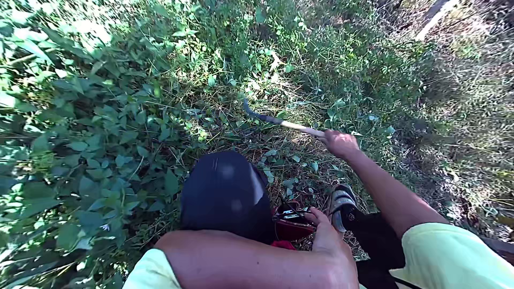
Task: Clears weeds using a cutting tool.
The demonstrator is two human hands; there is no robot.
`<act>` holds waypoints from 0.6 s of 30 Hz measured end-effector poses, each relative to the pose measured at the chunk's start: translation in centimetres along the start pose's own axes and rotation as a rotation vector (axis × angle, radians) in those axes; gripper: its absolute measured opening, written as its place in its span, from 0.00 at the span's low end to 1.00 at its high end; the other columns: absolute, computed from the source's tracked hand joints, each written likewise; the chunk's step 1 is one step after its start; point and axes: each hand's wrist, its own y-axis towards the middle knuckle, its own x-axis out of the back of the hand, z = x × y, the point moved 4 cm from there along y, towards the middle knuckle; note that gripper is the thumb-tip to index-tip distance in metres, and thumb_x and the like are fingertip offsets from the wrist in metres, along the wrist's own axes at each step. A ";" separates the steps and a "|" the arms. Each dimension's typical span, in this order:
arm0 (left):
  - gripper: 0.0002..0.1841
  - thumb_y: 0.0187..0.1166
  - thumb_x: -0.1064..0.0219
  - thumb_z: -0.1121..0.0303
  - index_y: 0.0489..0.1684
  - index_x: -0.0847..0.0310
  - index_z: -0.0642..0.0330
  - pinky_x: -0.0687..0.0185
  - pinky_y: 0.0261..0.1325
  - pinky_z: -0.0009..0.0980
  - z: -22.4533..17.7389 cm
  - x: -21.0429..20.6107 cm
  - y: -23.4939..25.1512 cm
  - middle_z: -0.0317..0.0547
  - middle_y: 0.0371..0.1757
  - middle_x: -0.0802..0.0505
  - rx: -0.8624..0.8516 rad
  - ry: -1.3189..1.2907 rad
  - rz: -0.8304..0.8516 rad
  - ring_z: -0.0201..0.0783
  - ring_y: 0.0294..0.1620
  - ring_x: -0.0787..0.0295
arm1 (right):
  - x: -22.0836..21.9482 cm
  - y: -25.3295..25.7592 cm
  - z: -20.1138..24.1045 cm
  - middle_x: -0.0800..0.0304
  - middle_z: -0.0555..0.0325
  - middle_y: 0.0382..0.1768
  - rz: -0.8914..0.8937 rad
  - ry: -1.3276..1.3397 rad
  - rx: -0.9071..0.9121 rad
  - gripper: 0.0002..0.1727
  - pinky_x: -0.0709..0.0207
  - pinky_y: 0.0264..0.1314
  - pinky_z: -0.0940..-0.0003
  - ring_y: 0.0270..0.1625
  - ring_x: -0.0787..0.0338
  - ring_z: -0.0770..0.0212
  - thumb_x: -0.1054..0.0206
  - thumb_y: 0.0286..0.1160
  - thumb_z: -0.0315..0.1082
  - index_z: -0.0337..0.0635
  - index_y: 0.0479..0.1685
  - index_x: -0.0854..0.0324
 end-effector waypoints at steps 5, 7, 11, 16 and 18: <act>0.20 0.92 0.53 0.72 0.74 0.31 0.79 0.46 0.82 0.68 0.1 -0.2 -0.7 0.74 0.77 0.25 0.003 -0.061 -0.020 0.67 0.80 0.29 | -0.6 -4.6 -4.4 0.18 0.23 0.68 -0.010 0.345 -0.681 0.37 0.30 0.73 0.29 0.74 0.19 0.28 0.56 0.94 0.56 0.24 0.68 0.23; 0.21 0.93 0.54 0.71 0.76 0.33 0.78 0.47 0.82 0.68 0.1 0.0 -0.9 0.73 0.78 0.24 -0.018 -0.037 -0.029 0.66 0.80 0.29 | -2.3 -4.8 2.4 0.16 0.25 0.64 0.023 0.601 -0.621 0.38 0.25 0.71 0.35 0.70 0.14 0.33 0.64 0.97 0.54 0.23 0.67 0.23; 0.20 0.93 0.54 0.72 0.73 0.26 0.76 0.58 0.86 0.71 0.1 0.5 -0.9 0.75 0.82 0.28 -0.030 -0.121 -0.067 0.69 0.87 0.38 | -4.8 -5.3 16.0 0.17 0.40 0.36 0.058 1.066 -0.351 0.35 0.17 0.47 0.47 0.37 0.13 0.46 0.62 0.97 0.55 0.27 0.54 0.22; 0.21 0.92 0.58 0.76 0.76 0.28 0.73 0.55 0.88 0.66 0.0 -0.3 0.9 0.64 0.81 0.23 0.040 0.130 -0.021 0.63 0.86 0.32 | -2.2 -5.7 17.3 0.10 0.34 0.48 -0.019 0.418 0.187 0.27 0.17 0.51 0.35 0.49 0.07 0.33 0.45 0.93 0.50 0.31 0.62 0.22; 0.19 0.91 0.51 0.72 0.72 0.24 0.72 0.51 0.84 0.69 0.2 0.1 0.4 0.66 0.77 0.20 0.002 0.082 -0.014 0.64 0.81 0.28 | -2.1 -3.8 12.2 0.11 0.31 0.50 -0.091 0.143 0.325 0.24 0.15 0.45 0.32 0.47 0.07 0.29 0.39 0.90 0.47 0.31 0.63 0.22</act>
